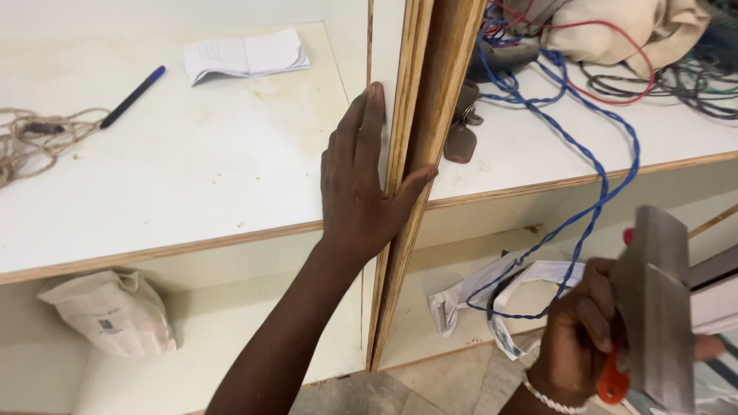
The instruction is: The person uses a hand plane to trim and smooth the edges of white furniture panels. They move the tool along several horizontal and vertical edges of a cabinet carcass, pausing to adjust the tool and the panels.
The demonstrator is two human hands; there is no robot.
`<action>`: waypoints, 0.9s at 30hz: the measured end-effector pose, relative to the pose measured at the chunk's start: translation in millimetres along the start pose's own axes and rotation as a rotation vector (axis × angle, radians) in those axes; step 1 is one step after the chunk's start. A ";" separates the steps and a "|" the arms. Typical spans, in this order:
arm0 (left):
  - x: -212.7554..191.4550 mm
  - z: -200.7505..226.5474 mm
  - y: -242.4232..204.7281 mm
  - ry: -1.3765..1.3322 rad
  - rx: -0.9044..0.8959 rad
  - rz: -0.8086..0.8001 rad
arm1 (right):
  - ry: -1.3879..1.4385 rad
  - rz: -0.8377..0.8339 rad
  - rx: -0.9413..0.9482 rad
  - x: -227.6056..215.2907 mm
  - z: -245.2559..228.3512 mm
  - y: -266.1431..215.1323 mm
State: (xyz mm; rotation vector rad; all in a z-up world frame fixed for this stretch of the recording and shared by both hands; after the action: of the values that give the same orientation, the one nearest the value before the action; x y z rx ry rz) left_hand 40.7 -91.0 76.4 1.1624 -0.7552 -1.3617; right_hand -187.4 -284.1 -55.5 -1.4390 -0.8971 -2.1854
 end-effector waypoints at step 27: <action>-7.0 5.4 -48.1 0.397 0.082 -0.171 | -0.165 0.040 0.128 -23.3 55.3 -30.7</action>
State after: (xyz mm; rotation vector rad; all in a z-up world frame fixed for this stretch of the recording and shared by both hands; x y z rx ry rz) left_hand 18.7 -77.7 34.8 1.5328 -0.4367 -1.1917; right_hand -159.5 -224.7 -70.9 -1.5773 -1.0338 -1.9648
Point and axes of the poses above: each hand's wrist, its own y-axis towards the middle knuckle, its own x-axis out of the palm, z = x × y, the point moved 10 cm from there along y, towards the middle knuckle, and after that the axes turned 10 degrees about z, right-handed, at the moved point
